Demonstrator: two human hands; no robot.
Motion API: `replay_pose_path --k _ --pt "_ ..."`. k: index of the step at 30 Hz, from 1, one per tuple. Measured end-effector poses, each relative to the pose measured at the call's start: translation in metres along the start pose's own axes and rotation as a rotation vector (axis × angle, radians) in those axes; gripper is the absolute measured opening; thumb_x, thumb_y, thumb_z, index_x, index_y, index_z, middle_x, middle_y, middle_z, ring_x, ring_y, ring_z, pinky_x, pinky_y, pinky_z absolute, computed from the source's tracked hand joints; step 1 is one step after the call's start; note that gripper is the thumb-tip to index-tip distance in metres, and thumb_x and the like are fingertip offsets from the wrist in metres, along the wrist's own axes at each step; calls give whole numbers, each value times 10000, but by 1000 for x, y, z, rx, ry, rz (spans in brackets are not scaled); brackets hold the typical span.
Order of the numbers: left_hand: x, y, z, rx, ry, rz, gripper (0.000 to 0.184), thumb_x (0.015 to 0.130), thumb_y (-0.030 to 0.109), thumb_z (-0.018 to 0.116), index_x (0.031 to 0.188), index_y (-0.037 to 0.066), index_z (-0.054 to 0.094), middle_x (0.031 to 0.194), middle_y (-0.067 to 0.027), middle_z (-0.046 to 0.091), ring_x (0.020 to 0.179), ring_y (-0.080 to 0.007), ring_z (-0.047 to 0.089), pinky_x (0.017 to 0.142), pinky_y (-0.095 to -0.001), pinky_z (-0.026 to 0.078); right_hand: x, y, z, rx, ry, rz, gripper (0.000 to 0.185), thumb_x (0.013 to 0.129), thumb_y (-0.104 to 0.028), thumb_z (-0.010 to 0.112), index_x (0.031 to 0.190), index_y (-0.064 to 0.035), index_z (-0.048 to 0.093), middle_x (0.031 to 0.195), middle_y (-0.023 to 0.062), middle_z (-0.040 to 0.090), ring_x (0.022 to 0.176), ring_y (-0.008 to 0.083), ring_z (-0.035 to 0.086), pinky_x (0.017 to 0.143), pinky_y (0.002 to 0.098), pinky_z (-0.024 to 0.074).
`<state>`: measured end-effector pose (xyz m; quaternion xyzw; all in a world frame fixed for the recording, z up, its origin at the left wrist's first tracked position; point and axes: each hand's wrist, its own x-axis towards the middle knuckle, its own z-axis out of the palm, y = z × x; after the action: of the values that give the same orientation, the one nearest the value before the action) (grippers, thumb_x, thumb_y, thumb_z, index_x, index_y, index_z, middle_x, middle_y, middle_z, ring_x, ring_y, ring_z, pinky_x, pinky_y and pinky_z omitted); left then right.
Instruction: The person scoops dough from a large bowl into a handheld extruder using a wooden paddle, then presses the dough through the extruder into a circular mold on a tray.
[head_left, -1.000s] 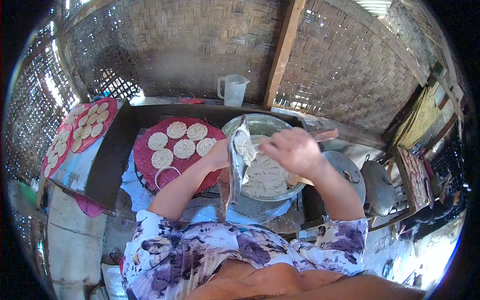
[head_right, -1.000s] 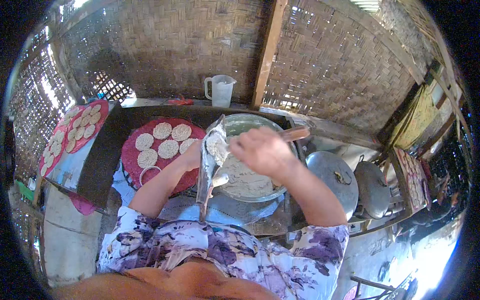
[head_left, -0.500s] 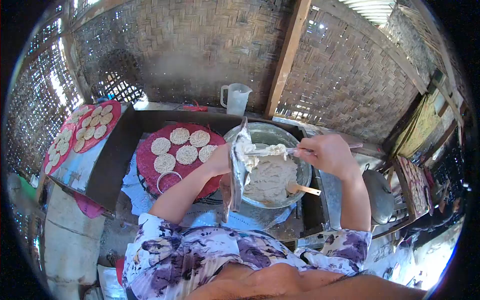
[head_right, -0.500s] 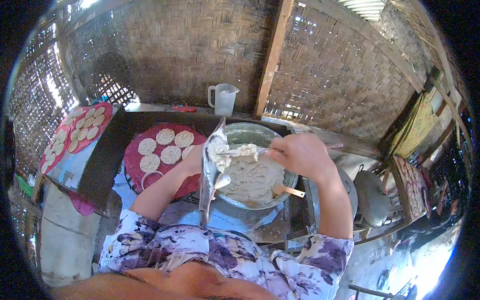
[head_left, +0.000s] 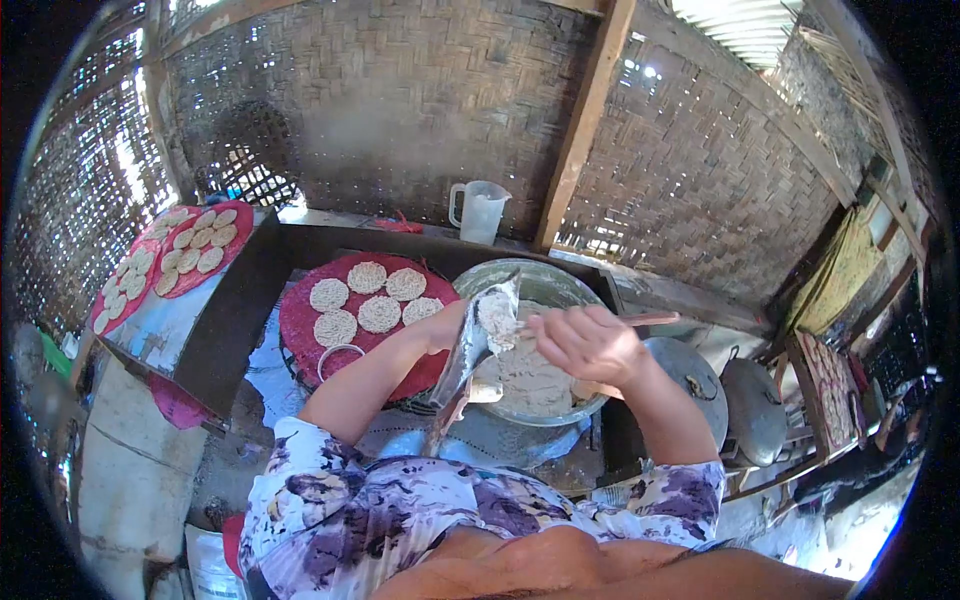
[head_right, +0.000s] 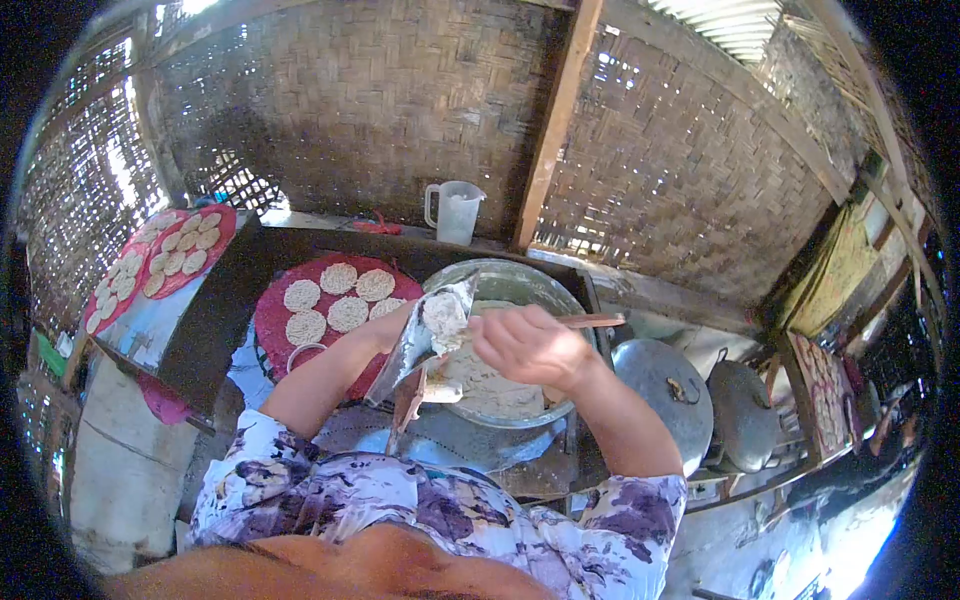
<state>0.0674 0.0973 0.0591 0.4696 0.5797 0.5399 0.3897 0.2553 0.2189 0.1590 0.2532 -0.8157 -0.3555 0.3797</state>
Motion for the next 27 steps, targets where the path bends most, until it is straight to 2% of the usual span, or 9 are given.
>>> replay_pose_path --k 4,6,8,11,13,16,18,20,27 --pt "9 -15 -29 -407 -4 34 433 803 111 585 1210 56 447 1041 -39 560 876 -107 545 730 -281 478 -21 26 -22 60 55 281 179 655 -116 663 808 -91 573 609 -49 494 517 101 489 429 258 361" --pt "12 -18 -44 -483 -17 96 431 809 88 574 1216 56 435 1042 -37 558 886 -115 548 737 -289 484 -31 20 -13 350 129 743 159 709 -112 669 842 -60 599 662 -14 574 566 89 528 493 240 419" --pt "41 -38 -41 -327 -50 283 450 808 69 562 1233 60 412 1105 -34 530 927 -114 534 826 -269 453 -37 -12 22 826 230 1320 149 753 -108 653 877 -39 605 736 7 609 637 80 550 563 224 447" --pt "44 -12 9 139 256 659 411 771 95 606 1158 52 476 1110 -53 533 974 -160 534 866 -298 436 -27 -47 60 1383 250 1465 148 791 -117 628 890 -10 605 809 22 619 710 62 544 644 212 445" --pt "57 -38 1 69 204 483 386 783 83 591 1150 43 479 1082 -66 546 957 -161 541 866 -300 438 -27 -60 70 1333 218 1504 157 783 -133 642 869 -5 615 775 22 620 691 60 545 636 211 447" --pt "38 -26 -20 -611 84 215 393 766 175 596 1132 56 517 1052 -86 591 1002 -217 552 905 -327 414 -45 -68 60 1202 99 1473 172 769 -156 662 839 -2 629 731 33 624 659 62 549 619 219 452" --pt "33 -34 -35 -142 150 390 331 770 112 585 1089 38 543 1031 -90 598 962 -196 566 870 -305 428 -75 -65 53 1149 -12 1470 186 753 -175 679 837 -13 642 722 50 637 633 77 563 595 236 461" --pt "25 -30 -37 127 235 452 284 769 67 578 1050 28 568 1020 -92 602 937 -182 572 850 -288 432 -92 -62 67 1143 197 1481 195 739 -180 690 843 -21 643 721 66 640 600 98 579 571 239 463" --pt "55 -46 -12 -150 212 408 279 787 136 565 1041 20 564 1010 -85 602 921 -206 582 808 -311 439 -34 -65 61 468 241 1123 148 709 -161 701 787 -70 615 637 62 606 537 210 592 490 293 465"
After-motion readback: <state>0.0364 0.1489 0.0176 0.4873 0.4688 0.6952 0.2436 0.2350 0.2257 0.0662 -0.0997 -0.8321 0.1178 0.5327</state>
